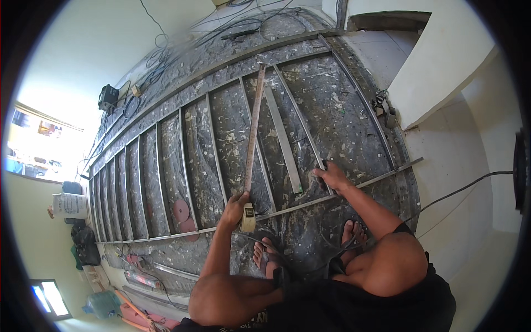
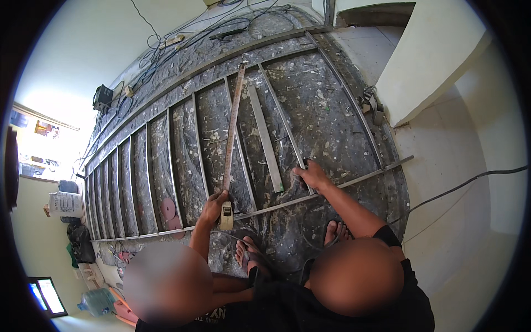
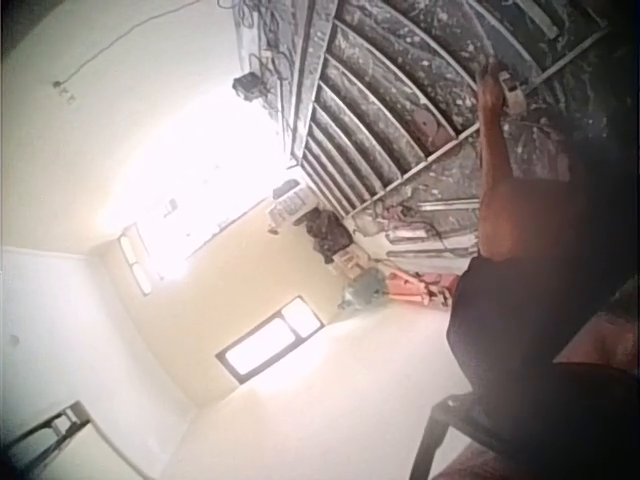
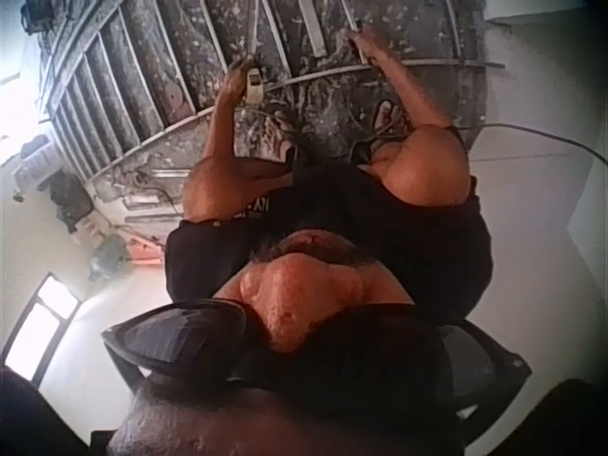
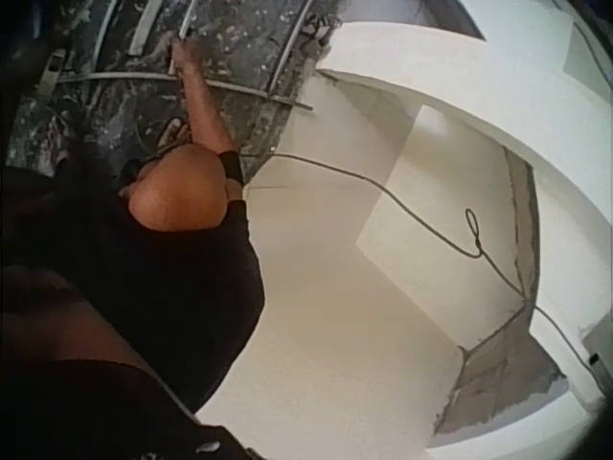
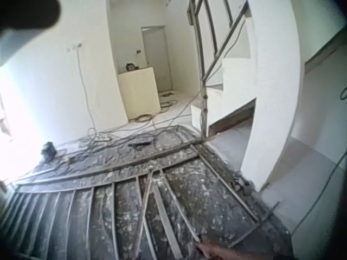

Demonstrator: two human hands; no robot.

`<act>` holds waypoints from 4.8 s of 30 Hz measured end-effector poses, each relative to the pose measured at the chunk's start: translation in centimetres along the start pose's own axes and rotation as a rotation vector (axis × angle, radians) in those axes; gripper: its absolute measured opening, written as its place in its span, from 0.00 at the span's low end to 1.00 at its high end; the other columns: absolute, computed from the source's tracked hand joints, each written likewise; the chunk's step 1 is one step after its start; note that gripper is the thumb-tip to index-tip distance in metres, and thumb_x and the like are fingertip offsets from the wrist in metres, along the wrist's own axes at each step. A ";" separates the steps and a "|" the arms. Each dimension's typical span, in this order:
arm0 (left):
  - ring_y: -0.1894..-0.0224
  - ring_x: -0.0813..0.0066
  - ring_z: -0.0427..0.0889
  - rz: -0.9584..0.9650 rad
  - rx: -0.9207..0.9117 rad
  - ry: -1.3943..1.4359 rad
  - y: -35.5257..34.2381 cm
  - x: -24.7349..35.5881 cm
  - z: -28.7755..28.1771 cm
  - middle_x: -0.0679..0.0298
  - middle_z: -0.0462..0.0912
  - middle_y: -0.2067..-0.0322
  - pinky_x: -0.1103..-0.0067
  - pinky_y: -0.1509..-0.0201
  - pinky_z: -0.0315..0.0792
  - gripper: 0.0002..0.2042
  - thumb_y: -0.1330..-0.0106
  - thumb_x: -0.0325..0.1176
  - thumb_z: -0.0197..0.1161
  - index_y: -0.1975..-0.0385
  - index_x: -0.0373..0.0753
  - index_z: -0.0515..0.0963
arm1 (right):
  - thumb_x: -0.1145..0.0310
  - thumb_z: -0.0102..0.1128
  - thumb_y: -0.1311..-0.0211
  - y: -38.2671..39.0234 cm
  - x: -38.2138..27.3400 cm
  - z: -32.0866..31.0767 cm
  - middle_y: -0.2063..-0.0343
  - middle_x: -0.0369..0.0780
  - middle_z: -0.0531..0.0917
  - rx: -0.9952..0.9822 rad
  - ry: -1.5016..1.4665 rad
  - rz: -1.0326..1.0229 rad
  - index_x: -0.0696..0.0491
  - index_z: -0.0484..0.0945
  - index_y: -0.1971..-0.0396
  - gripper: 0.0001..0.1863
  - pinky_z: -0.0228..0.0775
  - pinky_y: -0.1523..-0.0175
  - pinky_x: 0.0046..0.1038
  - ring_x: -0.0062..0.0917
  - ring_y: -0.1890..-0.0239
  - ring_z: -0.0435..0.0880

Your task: Welding and measuring metal bars to assemble a large metal frame.

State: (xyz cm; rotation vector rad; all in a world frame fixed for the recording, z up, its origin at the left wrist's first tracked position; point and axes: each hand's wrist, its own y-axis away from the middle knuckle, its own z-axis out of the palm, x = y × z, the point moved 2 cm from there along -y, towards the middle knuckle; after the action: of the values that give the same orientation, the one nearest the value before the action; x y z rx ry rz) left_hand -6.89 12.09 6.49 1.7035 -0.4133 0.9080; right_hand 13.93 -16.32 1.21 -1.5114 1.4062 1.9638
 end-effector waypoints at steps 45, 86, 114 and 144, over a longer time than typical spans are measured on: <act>0.63 0.41 0.84 0.224 0.303 -0.883 -6.4 1.1 7.6 0.40 0.83 0.67 0.56 0.56 0.78 0.12 0.36 0.33 0.49 0.61 0.30 0.69 | 0.67 0.51 0.31 4.2 -5.7 10.0 0.81 0.37 0.74 -0.081 -0.300 -0.047 0.48 0.64 0.46 0.15 0.70 0.85 0.27 0.22 0.86 0.74; 0.69 0.40 0.83 0.284 0.376 -0.831 -7.0 0.0 8.0 0.40 0.82 0.73 0.55 0.64 0.77 0.15 0.36 0.38 0.53 0.63 0.30 0.66 | 0.70 0.49 0.31 4.1 -6.1 12.1 0.81 0.36 0.74 -0.225 -0.358 0.022 0.35 0.48 0.28 0.35 0.70 0.85 0.26 0.20 0.87 0.73; 0.64 0.39 0.83 0.338 0.429 -0.889 -11.1 3.5 6.3 0.38 0.82 0.68 0.56 0.57 0.77 0.12 0.42 0.30 0.56 0.63 0.29 0.68 | 0.73 0.49 0.32 4.3 -5.3 10.9 0.83 0.36 0.73 -0.207 -0.335 0.005 0.38 0.42 0.27 0.39 0.70 0.84 0.27 0.21 0.87 0.73; 0.64 0.34 0.80 0.444 0.421 -0.773 -11.0 2.5 7.0 0.33 0.78 0.66 0.53 0.59 0.75 0.11 0.37 0.30 0.51 0.62 0.27 0.66 | 0.75 0.49 0.32 4.5 -6.1 11.5 0.83 0.37 0.73 -0.267 -0.366 0.033 0.36 0.45 0.27 0.38 0.69 0.85 0.29 0.22 0.88 0.72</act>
State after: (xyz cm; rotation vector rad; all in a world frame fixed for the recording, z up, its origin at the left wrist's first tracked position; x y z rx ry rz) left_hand 4.70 9.69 0.40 2.3869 -1.2185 0.6281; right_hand 6.63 -7.17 8.39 -1.1454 1.0566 2.3752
